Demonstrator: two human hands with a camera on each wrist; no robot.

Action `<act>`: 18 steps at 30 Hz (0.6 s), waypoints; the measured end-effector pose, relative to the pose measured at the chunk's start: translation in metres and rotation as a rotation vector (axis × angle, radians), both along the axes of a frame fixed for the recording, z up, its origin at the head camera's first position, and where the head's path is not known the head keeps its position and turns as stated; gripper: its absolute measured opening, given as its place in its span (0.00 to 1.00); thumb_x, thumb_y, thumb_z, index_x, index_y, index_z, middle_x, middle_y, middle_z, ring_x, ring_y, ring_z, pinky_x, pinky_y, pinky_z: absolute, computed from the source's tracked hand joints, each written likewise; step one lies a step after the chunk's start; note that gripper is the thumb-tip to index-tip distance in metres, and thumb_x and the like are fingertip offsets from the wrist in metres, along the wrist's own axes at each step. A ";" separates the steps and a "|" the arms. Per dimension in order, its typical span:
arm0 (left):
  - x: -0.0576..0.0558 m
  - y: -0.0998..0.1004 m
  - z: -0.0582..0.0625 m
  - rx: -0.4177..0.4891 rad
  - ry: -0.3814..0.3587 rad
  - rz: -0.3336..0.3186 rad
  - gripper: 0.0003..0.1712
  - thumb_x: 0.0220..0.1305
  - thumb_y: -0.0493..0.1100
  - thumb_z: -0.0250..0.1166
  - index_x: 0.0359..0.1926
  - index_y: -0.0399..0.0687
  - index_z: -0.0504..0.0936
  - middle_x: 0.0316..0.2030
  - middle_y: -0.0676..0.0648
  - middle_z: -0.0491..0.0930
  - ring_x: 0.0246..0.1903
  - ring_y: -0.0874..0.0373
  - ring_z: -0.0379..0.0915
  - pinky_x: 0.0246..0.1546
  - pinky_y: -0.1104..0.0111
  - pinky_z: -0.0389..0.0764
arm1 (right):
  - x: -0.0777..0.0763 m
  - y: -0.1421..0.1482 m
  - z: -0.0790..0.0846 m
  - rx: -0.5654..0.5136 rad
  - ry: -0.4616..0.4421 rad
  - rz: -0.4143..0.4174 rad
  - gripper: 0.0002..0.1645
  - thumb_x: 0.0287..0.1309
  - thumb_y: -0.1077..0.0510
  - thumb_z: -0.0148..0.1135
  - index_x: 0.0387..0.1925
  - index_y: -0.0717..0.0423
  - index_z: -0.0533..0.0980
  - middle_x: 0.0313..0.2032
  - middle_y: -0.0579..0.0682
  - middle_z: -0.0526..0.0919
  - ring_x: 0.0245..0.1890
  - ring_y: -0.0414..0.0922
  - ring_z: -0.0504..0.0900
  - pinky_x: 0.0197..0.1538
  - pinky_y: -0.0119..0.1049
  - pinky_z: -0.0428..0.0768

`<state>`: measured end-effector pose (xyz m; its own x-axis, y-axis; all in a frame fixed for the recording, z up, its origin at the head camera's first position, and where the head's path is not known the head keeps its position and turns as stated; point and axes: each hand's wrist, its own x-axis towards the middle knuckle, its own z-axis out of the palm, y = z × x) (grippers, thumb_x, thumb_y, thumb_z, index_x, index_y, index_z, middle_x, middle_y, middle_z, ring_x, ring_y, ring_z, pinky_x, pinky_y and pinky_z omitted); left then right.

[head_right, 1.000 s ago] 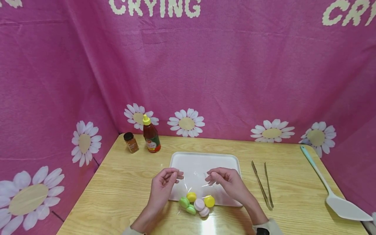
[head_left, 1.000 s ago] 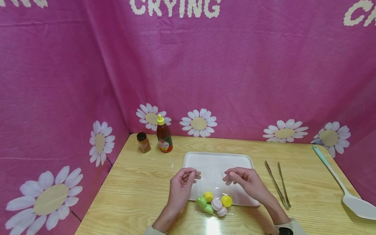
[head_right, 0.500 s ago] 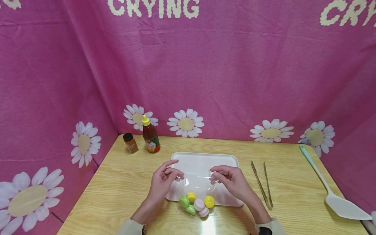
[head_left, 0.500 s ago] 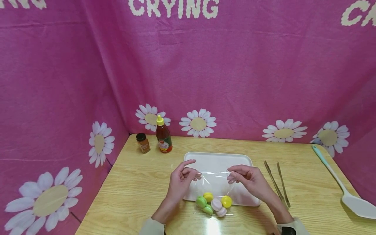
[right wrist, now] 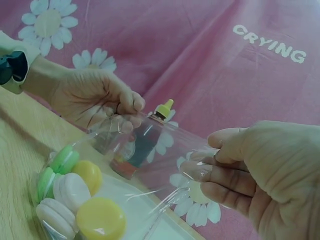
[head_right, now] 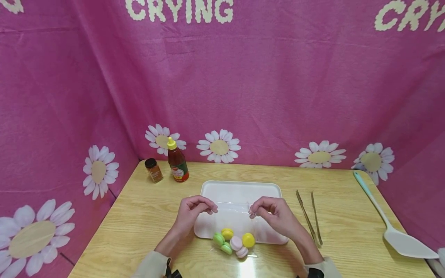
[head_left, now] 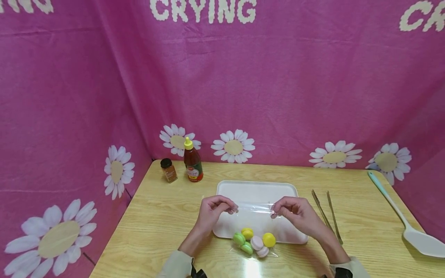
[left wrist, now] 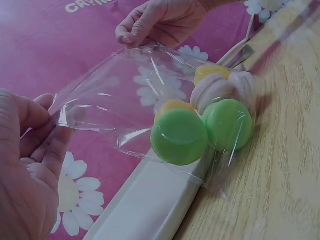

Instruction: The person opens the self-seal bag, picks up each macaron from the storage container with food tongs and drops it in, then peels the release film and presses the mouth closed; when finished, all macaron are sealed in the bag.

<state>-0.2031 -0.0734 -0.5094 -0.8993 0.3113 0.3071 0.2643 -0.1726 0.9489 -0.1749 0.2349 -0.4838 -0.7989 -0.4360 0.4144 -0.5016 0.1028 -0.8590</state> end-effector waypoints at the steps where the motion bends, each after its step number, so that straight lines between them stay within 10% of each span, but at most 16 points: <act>1: 0.000 0.001 -0.001 0.005 0.010 0.004 0.12 0.75 0.32 0.60 0.39 0.23 0.85 0.36 0.26 0.85 0.33 0.61 0.86 0.40 0.68 0.87 | 0.001 0.000 0.000 0.001 -0.005 -0.003 0.10 0.68 0.77 0.56 0.37 0.65 0.81 0.33 0.59 0.88 0.35 0.45 0.89 0.39 0.37 0.86; 10: 0.007 0.006 -0.001 -0.029 0.159 0.062 0.11 0.69 0.26 0.58 0.36 0.30 0.87 0.33 0.32 0.87 0.32 0.59 0.85 0.39 0.68 0.86 | 0.004 0.002 0.002 0.055 0.010 -0.068 0.13 0.69 0.74 0.56 0.38 0.61 0.84 0.32 0.55 0.89 0.35 0.45 0.88 0.38 0.32 0.82; 18: 0.014 0.009 0.002 -0.141 0.158 0.150 0.03 0.62 0.35 0.76 0.38 0.42 0.90 0.33 0.44 0.90 0.34 0.58 0.86 0.41 0.66 0.87 | 0.005 0.000 0.000 0.096 0.045 -0.150 0.11 0.55 0.70 0.75 0.35 0.52 0.87 0.32 0.52 0.89 0.34 0.39 0.88 0.41 0.33 0.85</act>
